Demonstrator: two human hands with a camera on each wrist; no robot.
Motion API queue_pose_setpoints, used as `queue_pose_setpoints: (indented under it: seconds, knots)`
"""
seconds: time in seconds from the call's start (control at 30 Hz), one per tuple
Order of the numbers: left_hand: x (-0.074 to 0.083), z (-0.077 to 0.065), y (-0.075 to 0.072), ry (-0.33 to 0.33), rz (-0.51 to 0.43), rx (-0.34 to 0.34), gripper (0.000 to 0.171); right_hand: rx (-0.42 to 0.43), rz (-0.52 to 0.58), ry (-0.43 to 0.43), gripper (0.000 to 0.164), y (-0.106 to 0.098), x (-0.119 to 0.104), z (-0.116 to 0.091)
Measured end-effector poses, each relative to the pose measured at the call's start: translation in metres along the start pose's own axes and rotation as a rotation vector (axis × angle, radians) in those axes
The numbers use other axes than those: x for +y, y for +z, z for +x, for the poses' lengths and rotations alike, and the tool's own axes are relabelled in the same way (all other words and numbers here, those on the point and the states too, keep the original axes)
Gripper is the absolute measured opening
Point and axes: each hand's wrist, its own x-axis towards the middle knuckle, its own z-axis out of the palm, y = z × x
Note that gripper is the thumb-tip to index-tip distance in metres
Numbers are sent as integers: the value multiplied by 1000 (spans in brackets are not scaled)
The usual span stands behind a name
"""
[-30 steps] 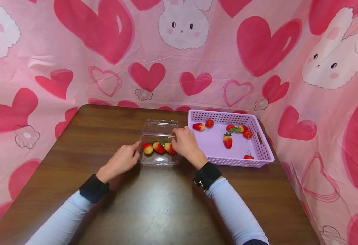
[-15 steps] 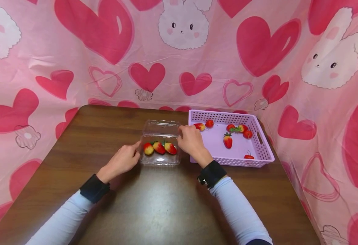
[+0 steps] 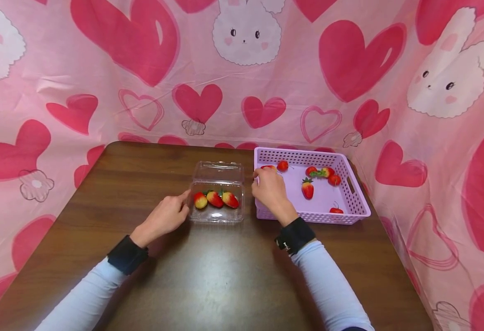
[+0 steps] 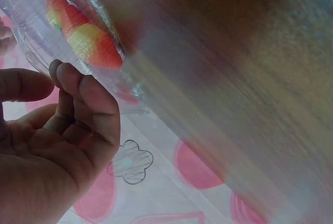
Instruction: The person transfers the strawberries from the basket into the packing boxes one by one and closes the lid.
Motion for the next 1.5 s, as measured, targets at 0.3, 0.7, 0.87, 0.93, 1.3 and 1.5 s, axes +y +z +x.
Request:
queue_pose_setpoints:
  seconds: [0.3,0.7,0.87,0.93,1.3,1.5]
  knots:
    - [0,2,1,16,20,18,54,-28,25,75,27,-6,23,-4]
    - [-1,0,1,-10,-16,-1,55,-99,-33,196,36,-14,51,-13]
    - [-1,0,1,-7,-6,4,54,-133,-67,255,42,-14,61,-16]
    - [-1,0,1,-9,-9,3,54,-150,-62,282,44,-14,65,-16]
    - [-1,0,1,-3,-8,7,55,-166,-51,343,50,-17,86,-21]
    - [-2,0,1,0,-17,2,55,-197,-49,375,52,-22,93,-23]
